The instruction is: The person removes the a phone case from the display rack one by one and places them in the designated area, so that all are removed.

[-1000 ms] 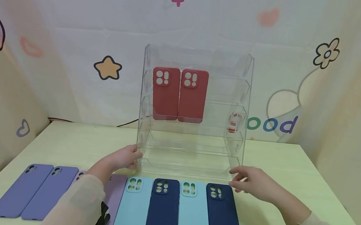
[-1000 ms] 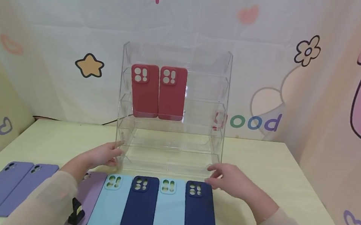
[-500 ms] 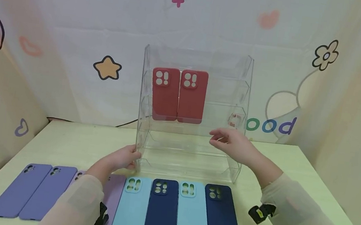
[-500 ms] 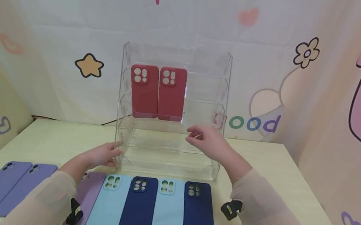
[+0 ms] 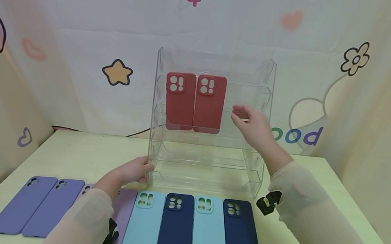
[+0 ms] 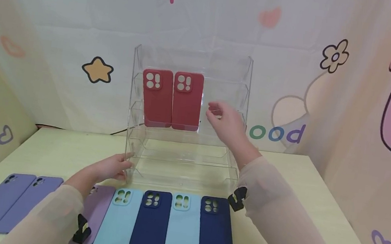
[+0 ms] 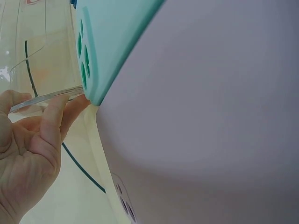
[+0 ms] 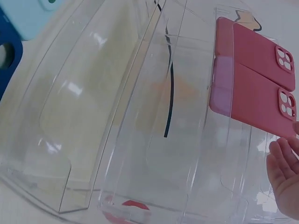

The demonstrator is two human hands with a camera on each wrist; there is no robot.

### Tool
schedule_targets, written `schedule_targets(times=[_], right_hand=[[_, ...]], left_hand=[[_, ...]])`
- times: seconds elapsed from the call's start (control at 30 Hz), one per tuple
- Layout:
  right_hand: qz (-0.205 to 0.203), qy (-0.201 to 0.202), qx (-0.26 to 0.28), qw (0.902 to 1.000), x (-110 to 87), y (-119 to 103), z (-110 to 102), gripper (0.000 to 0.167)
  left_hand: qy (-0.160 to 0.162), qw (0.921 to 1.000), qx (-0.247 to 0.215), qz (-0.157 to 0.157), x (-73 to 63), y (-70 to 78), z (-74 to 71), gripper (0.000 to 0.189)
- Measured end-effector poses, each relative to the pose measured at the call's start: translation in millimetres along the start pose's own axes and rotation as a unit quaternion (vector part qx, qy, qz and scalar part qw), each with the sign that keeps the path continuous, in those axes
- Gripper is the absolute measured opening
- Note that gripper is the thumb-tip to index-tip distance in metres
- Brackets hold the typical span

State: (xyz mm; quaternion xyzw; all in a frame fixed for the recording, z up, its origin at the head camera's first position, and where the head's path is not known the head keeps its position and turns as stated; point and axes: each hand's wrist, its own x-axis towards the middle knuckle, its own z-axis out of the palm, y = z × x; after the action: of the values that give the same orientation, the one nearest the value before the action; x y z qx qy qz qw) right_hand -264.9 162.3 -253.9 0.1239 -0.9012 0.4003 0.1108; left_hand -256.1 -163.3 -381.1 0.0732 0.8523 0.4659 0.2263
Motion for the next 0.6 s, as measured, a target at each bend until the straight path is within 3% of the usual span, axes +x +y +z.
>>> schedule_targets(times=[0.33,0.6], right_hand=[[0.051,0.005,0.054,0.9972,20.9,4.5,23.1,0.048],[0.070,0.032,0.081,0.9938,32.8,2.1,38.0,0.041]], left_hand=[[0.005,0.9997,-0.022,-0.013,3.3,-5.2,4.6,0.054],[0.013,0.9998,-0.015,-0.009,0.8,-2.3,3.2,0.054]])
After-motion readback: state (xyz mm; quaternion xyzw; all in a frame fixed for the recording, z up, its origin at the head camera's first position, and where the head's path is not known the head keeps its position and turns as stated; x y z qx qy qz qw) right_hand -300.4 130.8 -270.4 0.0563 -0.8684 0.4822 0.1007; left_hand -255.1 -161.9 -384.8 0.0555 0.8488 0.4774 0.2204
